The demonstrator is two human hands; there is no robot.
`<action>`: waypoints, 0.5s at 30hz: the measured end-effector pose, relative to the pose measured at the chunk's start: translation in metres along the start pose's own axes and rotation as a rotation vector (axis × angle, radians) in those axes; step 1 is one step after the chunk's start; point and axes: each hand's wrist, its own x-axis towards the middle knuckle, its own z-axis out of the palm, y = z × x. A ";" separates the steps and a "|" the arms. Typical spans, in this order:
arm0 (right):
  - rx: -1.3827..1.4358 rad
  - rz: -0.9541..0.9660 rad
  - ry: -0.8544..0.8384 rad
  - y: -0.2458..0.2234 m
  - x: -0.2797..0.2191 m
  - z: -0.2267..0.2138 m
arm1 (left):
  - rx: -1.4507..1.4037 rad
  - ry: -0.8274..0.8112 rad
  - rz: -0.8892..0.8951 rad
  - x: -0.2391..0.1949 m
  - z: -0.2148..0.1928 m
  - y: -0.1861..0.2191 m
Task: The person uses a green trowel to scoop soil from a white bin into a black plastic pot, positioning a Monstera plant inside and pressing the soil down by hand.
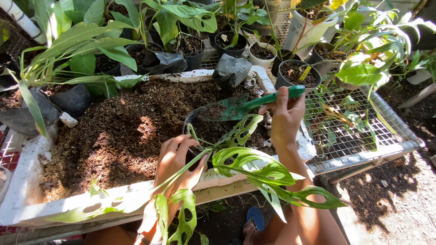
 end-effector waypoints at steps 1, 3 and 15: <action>-0.001 -0.004 0.001 0.000 -0.003 -0.001 | -0.002 0.002 0.003 -0.001 -0.002 0.002; -0.104 -0.020 -0.016 0.002 -0.009 -0.002 | 0.056 -0.025 0.031 -0.002 -0.006 0.003; -0.079 0.144 0.193 0.022 -0.002 -0.014 | -1.790 0.009 0.014 0.001 0.024 0.004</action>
